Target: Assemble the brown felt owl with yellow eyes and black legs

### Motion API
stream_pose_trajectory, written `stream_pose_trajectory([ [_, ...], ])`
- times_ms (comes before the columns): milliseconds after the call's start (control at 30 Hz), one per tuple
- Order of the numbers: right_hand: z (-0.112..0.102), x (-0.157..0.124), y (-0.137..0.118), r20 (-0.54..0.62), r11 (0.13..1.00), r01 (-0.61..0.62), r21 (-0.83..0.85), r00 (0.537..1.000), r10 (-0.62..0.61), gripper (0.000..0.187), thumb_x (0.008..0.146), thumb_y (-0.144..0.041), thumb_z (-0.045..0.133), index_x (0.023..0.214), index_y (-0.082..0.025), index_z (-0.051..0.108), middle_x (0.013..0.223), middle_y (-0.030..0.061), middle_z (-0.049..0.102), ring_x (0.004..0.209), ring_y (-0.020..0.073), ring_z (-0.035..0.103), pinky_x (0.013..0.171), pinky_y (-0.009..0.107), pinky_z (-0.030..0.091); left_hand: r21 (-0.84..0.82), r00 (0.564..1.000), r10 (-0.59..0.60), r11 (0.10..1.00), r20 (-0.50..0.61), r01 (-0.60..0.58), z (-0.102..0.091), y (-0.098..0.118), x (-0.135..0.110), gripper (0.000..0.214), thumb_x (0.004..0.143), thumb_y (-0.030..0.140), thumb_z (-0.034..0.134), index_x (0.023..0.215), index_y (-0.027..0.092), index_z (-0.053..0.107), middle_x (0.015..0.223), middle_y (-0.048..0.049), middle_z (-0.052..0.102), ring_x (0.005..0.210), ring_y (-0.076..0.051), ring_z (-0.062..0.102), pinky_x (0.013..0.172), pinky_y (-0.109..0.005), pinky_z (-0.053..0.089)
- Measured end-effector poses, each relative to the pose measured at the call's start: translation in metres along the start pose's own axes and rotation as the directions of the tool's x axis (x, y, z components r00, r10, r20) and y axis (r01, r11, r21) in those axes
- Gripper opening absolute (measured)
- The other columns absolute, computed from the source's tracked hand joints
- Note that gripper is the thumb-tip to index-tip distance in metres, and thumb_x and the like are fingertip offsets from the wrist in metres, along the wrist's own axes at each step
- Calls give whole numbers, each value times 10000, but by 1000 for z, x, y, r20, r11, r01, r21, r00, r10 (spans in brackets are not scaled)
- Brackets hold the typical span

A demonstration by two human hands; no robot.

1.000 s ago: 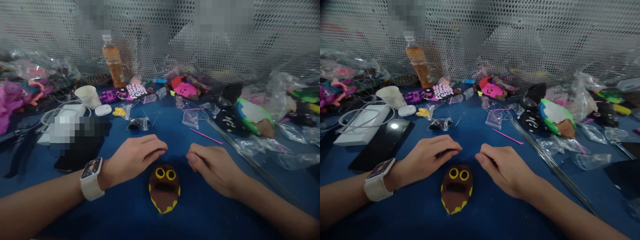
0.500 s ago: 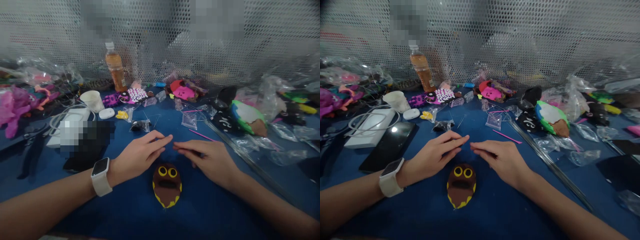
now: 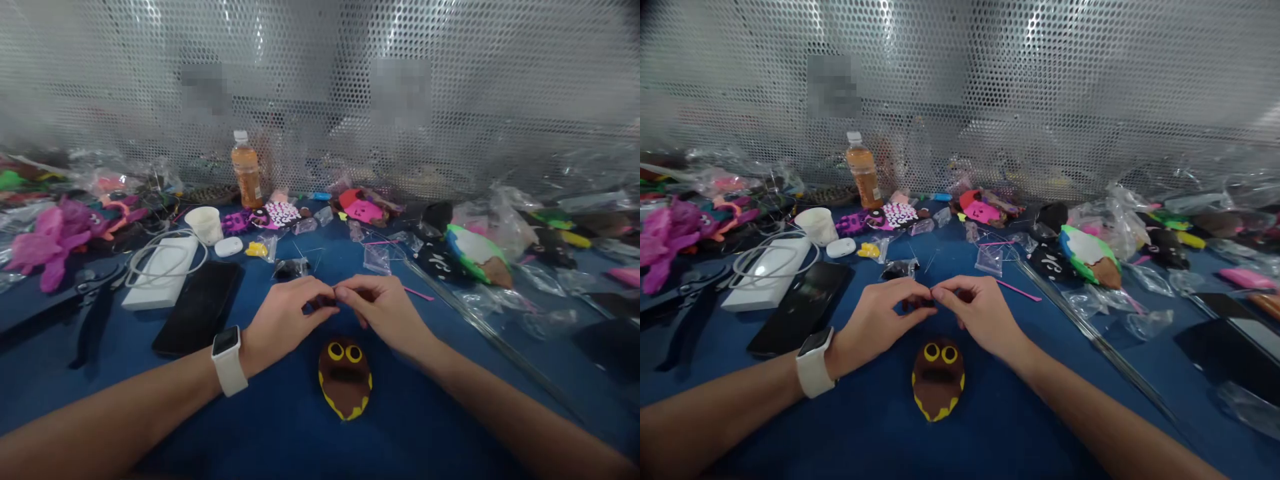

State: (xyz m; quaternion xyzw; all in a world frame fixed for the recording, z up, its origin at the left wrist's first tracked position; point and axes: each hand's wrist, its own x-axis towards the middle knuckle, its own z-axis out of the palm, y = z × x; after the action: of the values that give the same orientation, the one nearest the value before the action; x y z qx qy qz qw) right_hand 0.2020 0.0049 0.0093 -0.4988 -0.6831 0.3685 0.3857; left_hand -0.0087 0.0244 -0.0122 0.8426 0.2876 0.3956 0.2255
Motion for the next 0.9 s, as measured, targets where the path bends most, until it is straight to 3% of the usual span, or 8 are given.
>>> stream_pose_trajectory([
  [100,8,-3,8,21,960,-152,234,988,151,321,886,-485,779,983,-181,815,727,13,739,417,68,486,394,226,359,-18,999,-41,999,-26,40,1,1,-2,169,924,179,780,1069,211,701,939,2,779,838,-149,746,765,-249,587],
  [233,13,-9,10,-31,905,-167,391,980,195,325,782,-448,883,934,-194,747,831,22,782,387,66,548,360,208,403,-2,994,-96,995,-46,96,2,2,-5,219,899,208,806,1047,210,644,911,18,776,789,-143,753,678,-213,580],
  [333,14,-12,10,-35,910,-170,379,980,197,313,761,-431,900,828,-185,718,799,33,779,431,85,603,362,191,417,45,998,-56,997,-25,57,2,2,-5,120,934,205,764,949,199,645,837,33,755,728,-122,731,663,-204,557],
  [433,12,-14,10,-11,933,-174,315,982,187,281,796,-444,869,857,-187,772,774,46,775,457,101,613,361,201,422,44,999,-53,998,-8,53,3,1,-5,86,953,209,740,965,203,655,838,34,762,735,-120,743,663,-199,559],
  [567,10,-21,9,-34,990,10,138,999,-6,145,868,-347,802,937,-220,786,978,62,812,603,138,709,543,278,582,56,997,-71,996,4,71,3,-2,-7,203,935,170,744,1101,214,634,908,28,784,797,-132,768,696,-205,580],
  [700,11,-28,6,-111,996,70,58,992,-63,287,835,-299,841,1011,-248,621,962,23,803,593,134,692,562,290,580,228,991,119,965,55,-129,0,-3,-6,9,1018,189,633,1025,195,636,878,3,759,751,-142,733,656,-239,546],
  [800,14,-29,5,-93,991,29,130,996,-17,390,799,-296,880,970,-261,531,923,-7,778,576,125,682,539,276,559,339,960,262,898,102,-281,-6,0,-4,106,1067,218,551,1069,180,649,880,-16,732,717,-138,681,633,-259,521],
  [900,13,-28,6,-40,974,-25,224,999,34,426,782,-287,895,992,-266,525,904,-15,771,592,140,708,548,279,563,381,941,316,861,120,-337,-10,3,-1,172,1083,200,505,1078,175,674,931,-32,716,739,-129,643,642,-256,513],
])
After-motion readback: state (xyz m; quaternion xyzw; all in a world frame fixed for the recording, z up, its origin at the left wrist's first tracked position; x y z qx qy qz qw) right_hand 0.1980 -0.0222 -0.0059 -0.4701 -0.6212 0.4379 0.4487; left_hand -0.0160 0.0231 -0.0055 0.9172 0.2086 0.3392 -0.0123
